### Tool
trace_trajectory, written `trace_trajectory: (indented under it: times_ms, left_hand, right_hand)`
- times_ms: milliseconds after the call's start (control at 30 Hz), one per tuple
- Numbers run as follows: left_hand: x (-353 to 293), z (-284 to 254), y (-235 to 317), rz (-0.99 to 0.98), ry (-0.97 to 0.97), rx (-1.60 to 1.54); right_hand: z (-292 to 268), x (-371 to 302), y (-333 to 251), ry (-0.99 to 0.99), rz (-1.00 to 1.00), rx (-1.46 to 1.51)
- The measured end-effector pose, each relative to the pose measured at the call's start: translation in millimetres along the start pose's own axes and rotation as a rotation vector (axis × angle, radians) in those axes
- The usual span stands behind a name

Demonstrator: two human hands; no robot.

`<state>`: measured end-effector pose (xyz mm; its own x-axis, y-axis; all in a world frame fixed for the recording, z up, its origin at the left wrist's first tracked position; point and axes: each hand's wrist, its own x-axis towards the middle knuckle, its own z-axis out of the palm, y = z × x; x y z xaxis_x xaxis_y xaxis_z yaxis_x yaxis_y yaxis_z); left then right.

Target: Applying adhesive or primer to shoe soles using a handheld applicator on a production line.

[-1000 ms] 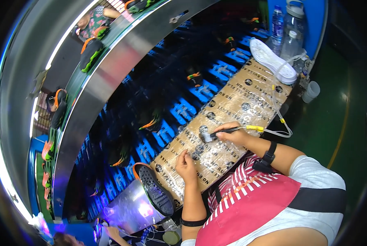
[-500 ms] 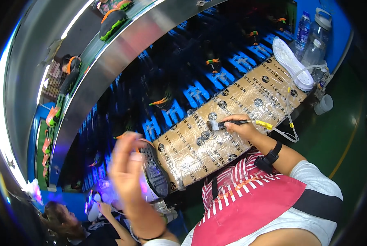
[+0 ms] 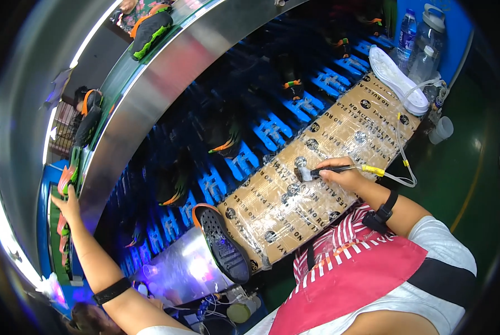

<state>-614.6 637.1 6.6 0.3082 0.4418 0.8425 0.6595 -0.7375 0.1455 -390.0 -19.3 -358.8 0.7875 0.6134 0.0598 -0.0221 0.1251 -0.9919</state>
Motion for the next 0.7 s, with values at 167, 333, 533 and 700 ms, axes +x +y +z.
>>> trace_trajectory:
  times_ms: [167, 333, 533, 700]
  left_hand:
    - [43, 30, -71, -0.113, -0.172, 0.011]
    - [28, 21, -58, -0.075, -0.211, -0.276]
    - [-43, -53, 51, -0.050, -0.160, -0.773]
    - [-158, -137, 170, -0.083, 0.008, -0.895]
  right_hand:
    - [2, 0, -4, 0.036, 0.022, 0.017]
    - [0, 1, 1, 0.063, 0.011, -0.011]
    - [-5, 3, 2, 0.014, -0.033, 0.106]
    - [-2, 1, -4, 0.093, -0.117, 0.038]
